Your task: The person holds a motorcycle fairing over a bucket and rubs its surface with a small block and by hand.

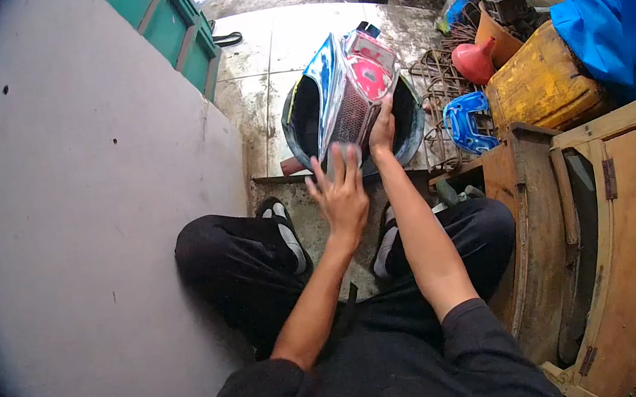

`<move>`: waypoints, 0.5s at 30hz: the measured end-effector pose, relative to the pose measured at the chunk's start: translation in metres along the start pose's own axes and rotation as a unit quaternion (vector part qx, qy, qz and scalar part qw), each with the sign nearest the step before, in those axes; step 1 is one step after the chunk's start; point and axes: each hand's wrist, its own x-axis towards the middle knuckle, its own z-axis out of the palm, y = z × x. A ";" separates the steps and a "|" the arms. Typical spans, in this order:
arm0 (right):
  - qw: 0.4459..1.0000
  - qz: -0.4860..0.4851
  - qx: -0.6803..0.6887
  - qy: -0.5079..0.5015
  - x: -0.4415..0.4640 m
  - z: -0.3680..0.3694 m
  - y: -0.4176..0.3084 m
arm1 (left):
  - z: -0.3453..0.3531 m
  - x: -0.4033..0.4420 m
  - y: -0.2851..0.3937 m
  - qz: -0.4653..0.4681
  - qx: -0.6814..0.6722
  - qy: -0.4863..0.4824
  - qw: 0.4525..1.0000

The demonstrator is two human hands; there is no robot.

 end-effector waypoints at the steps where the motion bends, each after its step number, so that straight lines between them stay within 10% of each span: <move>1: 0.997 -0.044 0.061 -0.003 -0.006 0.004 -0.006 | -0.001 0.025 0.007 0.012 0.008 0.006 1.000; 4: 0.999 0.024 0.011 -0.027 0.007 -0.003 0.005 | -0.003 0.109 0.038 0.047 0.023 0.034 0.998; 6: 0.831 -0.447 -0.322 0.077 0.010 0.004 0.031 | -0.004 0.128 0.043 0.049 0.022 0.038 0.998; 10: 0.991 -0.113 -0.064 0.009 -0.008 -0.002 -0.007 | -0.001 0.080 0.020 0.036 0.026 0.044 0.998; 15: 0.999 0.014 -0.015 0.045 0.020 0.004 0.033 | -0.010 -0.007 0.003 -0.017 -0.005 -0.007 1.000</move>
